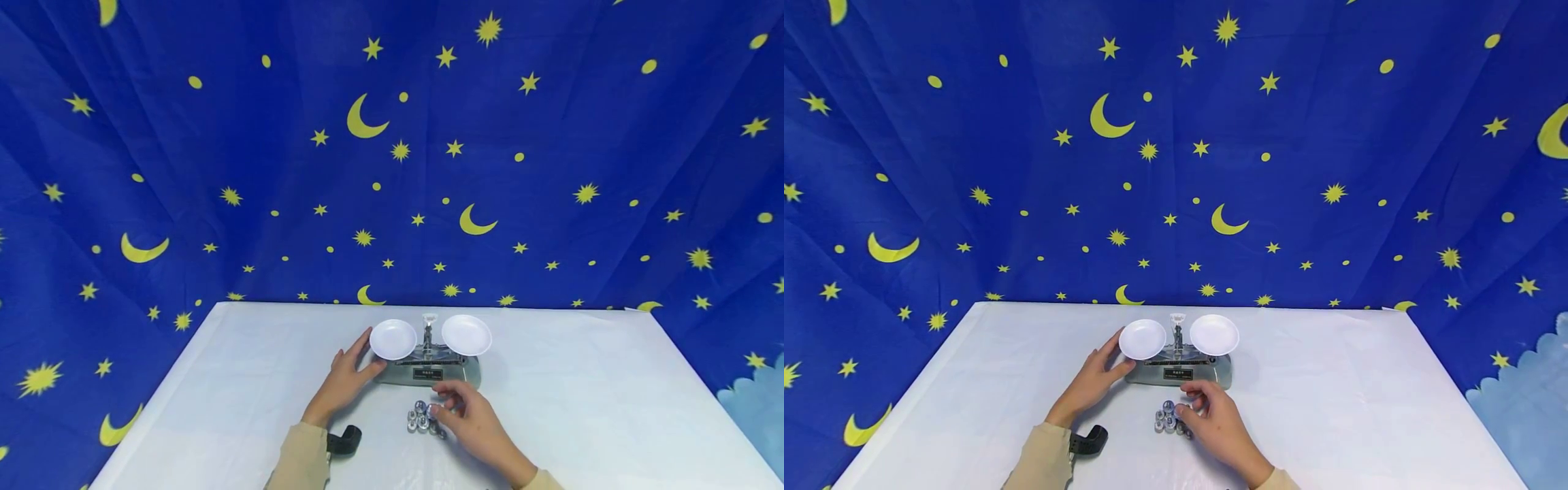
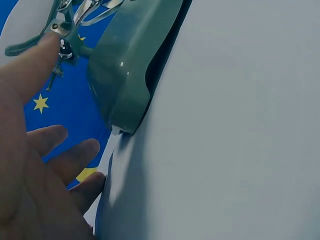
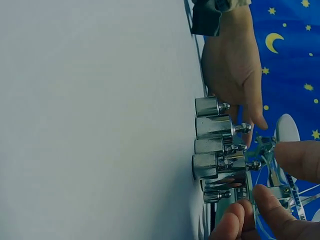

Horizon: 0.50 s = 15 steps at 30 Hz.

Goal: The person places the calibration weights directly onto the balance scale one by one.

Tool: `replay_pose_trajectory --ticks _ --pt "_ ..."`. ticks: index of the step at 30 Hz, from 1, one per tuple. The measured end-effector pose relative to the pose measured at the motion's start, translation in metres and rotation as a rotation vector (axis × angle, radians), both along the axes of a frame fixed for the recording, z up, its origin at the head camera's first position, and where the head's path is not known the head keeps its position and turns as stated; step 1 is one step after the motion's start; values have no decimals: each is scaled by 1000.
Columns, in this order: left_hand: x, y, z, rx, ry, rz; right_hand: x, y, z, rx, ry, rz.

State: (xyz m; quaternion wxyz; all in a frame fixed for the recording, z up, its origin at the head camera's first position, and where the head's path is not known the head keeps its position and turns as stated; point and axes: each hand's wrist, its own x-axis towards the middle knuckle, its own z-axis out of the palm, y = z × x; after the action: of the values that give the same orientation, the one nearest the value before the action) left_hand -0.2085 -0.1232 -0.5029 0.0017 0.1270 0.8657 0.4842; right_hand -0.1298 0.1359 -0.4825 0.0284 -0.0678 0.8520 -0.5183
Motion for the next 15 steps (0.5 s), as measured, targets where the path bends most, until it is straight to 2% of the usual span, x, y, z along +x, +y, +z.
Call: replay_pose_trajectory --ticks 3,10,15 --pt "0 1 -1 5 21 -4 -1 1 -1 -4 -10 15" --pt "2 3 -1 8 8 -8 -3 3 -4 -51 -36 35" --pt "2 2 -2 -29 22 -21 -3 3 -5 -61 -40 40"
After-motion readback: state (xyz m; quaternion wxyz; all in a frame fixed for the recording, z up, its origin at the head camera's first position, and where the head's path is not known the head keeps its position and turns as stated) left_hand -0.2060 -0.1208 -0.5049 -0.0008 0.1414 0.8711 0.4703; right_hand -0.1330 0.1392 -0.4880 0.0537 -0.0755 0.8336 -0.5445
